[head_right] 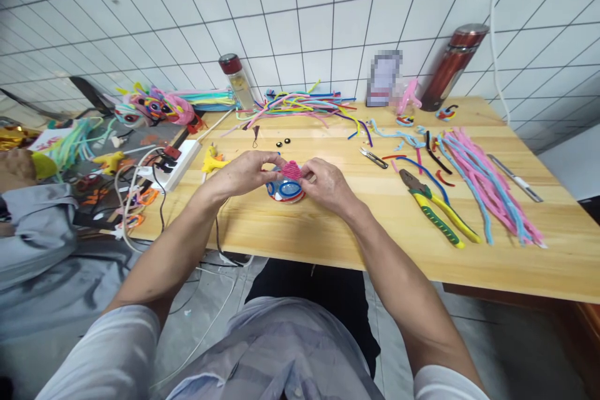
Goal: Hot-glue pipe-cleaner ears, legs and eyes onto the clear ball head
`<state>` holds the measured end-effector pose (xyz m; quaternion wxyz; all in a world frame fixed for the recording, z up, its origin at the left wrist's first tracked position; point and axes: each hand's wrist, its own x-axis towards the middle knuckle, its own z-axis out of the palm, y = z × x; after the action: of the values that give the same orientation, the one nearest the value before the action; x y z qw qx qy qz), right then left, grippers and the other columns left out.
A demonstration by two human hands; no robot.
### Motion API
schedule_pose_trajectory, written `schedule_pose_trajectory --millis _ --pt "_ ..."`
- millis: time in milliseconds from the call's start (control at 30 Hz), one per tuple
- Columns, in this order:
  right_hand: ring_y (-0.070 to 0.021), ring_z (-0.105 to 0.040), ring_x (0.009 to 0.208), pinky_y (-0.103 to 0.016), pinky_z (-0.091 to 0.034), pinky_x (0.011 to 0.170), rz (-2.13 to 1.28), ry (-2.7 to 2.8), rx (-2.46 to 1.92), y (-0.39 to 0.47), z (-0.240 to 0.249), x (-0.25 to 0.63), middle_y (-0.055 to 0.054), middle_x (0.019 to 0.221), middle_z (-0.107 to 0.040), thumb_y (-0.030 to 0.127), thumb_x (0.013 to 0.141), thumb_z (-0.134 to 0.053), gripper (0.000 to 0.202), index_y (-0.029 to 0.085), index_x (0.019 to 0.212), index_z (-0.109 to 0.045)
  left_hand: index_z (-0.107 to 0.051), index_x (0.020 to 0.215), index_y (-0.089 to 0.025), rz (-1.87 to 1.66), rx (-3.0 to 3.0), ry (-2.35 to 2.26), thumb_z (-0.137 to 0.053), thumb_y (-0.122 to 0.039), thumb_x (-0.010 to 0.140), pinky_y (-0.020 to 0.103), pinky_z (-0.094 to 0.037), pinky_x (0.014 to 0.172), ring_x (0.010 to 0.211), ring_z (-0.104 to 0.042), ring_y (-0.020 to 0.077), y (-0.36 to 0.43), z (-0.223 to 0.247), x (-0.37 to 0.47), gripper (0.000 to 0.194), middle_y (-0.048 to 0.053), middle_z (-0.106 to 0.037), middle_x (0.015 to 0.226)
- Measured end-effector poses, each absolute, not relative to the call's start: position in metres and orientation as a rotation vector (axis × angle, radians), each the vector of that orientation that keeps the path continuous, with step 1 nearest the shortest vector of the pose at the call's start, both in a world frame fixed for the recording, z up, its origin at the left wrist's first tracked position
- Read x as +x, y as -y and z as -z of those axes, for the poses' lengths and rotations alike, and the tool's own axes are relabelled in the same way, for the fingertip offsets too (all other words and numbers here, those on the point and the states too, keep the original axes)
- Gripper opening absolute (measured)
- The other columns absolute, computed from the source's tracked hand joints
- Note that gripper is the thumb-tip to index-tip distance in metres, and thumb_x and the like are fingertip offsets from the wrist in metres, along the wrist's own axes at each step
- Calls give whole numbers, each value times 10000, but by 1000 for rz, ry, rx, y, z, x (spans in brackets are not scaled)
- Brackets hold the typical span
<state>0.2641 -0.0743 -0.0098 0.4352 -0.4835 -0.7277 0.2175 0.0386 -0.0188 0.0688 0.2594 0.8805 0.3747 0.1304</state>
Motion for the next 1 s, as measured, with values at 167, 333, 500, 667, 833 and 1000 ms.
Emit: schedule_pose_trajectory --millis 167,333,500,667,833,1000 --pt "-192 -693 759 -327 -576 681 -684 1749 -1261 77 2 263 -31 873 -745 345 878 -741 136 234 909 -670 -732 1106 -183 -512 2215 -973 -639 -335 936 327 -606 890 1034 -754 215 16 -75 31 246 80 -797 1166" --pt "-210 -705 867 -375 -610 766 -702 1732 -1289 77 3 267 -56 1034 -750 404 853 -764 253 241 999 -636 -687 1230 -199 -1018 2081 -1041 -663 -486 981 400 -514 1163 1300 -686 248 27 -64 16 380 122 -740 1342" --pt "-286 -678 1210 -538 -578 1057 -823 1787 -1222 74 8 278 -94 1318 -687 463 776 -856 506 264 1161 -595 -419 1541 -306 -1263 1811 -1205 -715 -746 881 485 -435 1267 1547 -506 311 47 -15 -14 846 153 -476 1666" --pt "-342 -615 1368 -593 -525 1139 -983 1792 -1225 73 11 277 -155 1474 -606 545 690 -949 820 272 1341 -533 -268 1640 -282 -1066 1509 -1163 -828 -823 693 498 -480 1232 1576 -470 368 58 38 -19 1227 238 -377 1715" --pt "-345 -676 1289 -564 -602 1024 -1132 1746 -1269 71 16 271 -198 1584 -540 552 670 -968 982 281 1465 -459 -464 1523 -221 -867 1485 -959 -957 -589 666 485 -429 1277 1540 -525 342 51 51 -2 1056 222 -538 1627" --pt "-300 -679 1330 -510 -562 1111 -1244 1619 -1167 60 25 275 -152 1548 -613 531 682 -964 849 284 1363 -520 -581 1348 -167 -849 1436 -821 -967 -528 665 445 -575 1115 1290 -730 327 44 39 10 863 211 -700 1436"
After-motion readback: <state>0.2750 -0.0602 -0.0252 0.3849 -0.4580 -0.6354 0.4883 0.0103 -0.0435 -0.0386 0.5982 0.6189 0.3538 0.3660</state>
